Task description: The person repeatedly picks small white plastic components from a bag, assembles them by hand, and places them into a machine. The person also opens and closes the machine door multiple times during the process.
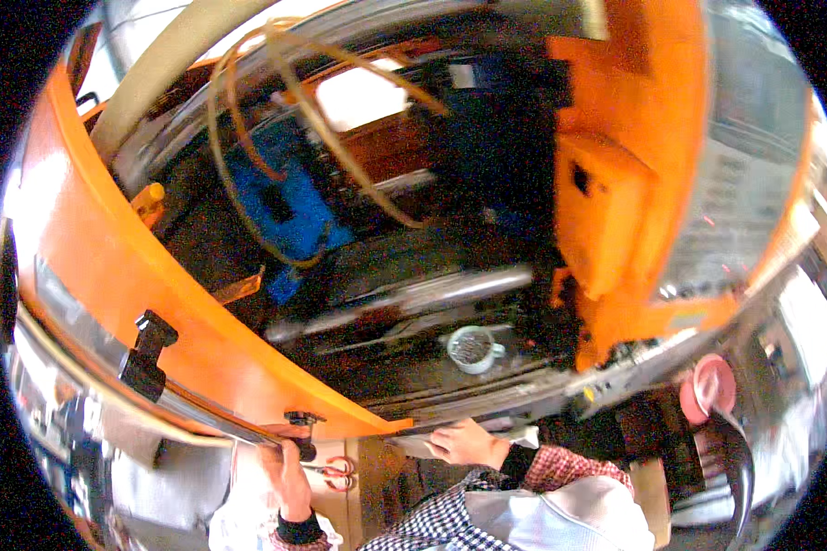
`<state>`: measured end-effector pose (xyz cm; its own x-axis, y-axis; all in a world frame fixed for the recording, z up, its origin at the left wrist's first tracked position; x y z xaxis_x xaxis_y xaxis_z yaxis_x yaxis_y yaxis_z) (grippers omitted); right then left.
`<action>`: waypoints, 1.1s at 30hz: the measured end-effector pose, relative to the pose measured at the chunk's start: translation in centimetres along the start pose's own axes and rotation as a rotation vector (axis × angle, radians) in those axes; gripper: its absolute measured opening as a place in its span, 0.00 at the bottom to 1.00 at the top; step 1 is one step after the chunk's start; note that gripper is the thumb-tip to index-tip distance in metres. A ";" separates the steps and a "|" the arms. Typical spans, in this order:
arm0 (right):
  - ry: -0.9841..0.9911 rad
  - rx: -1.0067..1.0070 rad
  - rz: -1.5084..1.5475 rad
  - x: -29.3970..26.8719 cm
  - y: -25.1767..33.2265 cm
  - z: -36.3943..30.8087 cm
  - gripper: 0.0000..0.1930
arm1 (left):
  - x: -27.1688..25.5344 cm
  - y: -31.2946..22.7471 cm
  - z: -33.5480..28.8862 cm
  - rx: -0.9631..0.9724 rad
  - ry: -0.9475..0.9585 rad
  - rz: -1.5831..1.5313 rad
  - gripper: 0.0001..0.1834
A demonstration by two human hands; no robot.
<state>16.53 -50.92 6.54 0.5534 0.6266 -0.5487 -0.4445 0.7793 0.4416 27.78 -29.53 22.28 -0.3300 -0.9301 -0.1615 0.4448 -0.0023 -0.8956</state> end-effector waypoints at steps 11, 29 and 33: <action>0.366 0.521 -0.119 6.3 0.8 -11.4 0.16 | 13.6 -2.8 -0.9 0.372 0.935 0.137 0.19; 0.508 0.432 0.103 3.0 -3.2 -12.0 0.11 | 32.1 -6.5 -6.1 0.600 0.719 -0.235 0.28; 0.624 0.427 0.177 4.1 -2.8 -10.1 0.11 | 32.2 -6.5 -6.9 0.709 0.473 -0.156 0.22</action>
<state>12.90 -50.52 -4.16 -0.0558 0.7248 -0.6867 -0.1093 0.6792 0.7258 8.52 -56.93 20.06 -0.6720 -0.6499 -0.3550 0.7280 -0.4922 -0.4772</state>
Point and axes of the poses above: each hand's wrist, its own z-axis towards the middle knuckle, its own x-axis out of the palm, y = z × x, the point moved 1 cm from there along z, towards the middle knuckle, and after that the axes turned 11 degrees about z, right-handed, at the moved point
